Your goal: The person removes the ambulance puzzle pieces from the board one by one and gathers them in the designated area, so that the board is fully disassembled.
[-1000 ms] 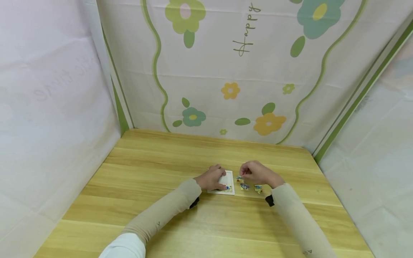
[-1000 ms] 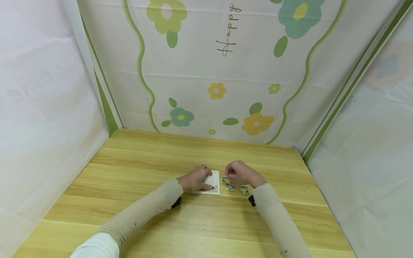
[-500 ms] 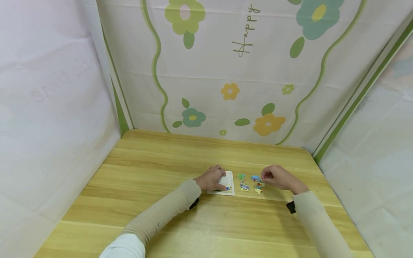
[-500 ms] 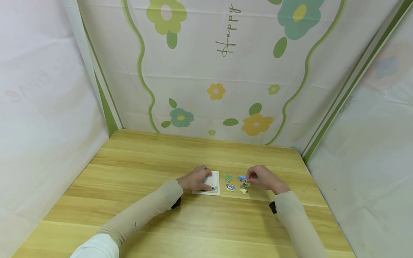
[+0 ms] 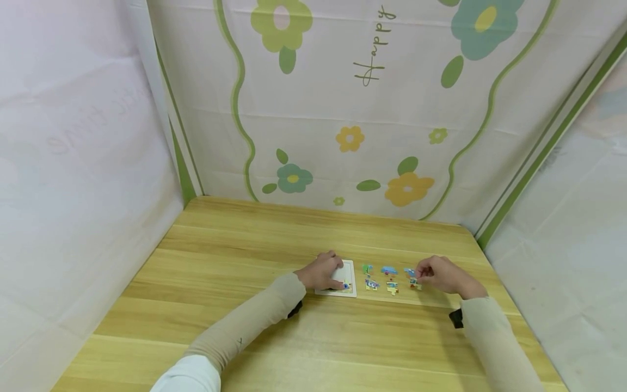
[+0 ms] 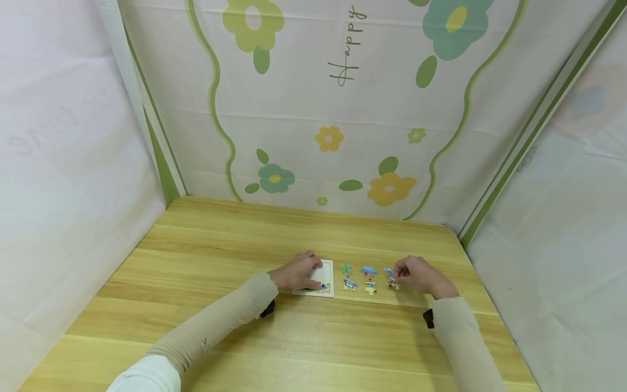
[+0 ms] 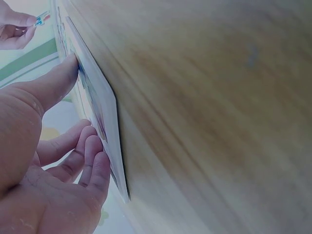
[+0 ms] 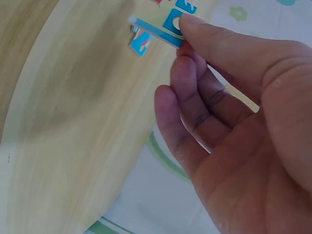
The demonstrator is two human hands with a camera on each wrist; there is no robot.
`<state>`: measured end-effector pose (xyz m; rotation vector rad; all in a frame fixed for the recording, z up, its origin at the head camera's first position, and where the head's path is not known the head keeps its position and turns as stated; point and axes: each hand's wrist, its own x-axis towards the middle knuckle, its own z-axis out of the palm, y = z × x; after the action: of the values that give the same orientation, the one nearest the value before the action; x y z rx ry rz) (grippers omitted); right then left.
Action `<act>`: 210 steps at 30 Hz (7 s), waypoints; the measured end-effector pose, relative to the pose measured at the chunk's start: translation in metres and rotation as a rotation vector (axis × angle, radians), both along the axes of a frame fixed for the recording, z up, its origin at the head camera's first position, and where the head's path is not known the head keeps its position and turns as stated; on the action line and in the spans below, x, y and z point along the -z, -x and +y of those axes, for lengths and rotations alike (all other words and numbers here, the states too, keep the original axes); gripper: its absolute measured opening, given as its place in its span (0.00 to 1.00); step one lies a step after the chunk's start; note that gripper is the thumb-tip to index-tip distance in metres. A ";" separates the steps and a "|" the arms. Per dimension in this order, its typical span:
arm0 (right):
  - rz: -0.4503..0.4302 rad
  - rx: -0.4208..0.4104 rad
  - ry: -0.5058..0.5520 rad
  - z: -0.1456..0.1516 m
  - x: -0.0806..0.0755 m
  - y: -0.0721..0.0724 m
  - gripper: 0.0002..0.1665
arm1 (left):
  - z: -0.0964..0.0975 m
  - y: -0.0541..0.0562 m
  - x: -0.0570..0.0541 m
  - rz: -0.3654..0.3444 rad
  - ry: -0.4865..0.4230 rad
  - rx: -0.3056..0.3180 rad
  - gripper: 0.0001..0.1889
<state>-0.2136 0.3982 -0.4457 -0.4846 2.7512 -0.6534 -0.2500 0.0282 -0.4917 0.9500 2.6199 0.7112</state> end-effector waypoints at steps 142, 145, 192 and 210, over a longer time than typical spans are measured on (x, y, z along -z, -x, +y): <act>-0.026 -0.267 0.191 -0.214 0.020 0.023 0.06 | -0.063 -0.009 0.003 -0.043 -0.074 0.091 0.28; -0.013 -0.263 0.182 -0.213 0.021 0.023 0.05 | -0.063 -0.009 0.002 -0.047 -0.078 0.092 0.28; -0.010 -0.139 0.212 -0.084 0.033 -0.022 0.05 | -0.063 -0.011 0.004 -0.026 -0.058 0.080 0.31; 0.009 -0.080 0.131 -0.092 0.041 -0.019 0.06 | -0.063 -0.012 0.001 -0.036 -0.051 0.083 0.30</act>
<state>-0.1949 0.3062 -0.4865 -0.6247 2.6923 -0.8170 -0.2376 -0.0346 -0.4928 1.0435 2.5265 0.7705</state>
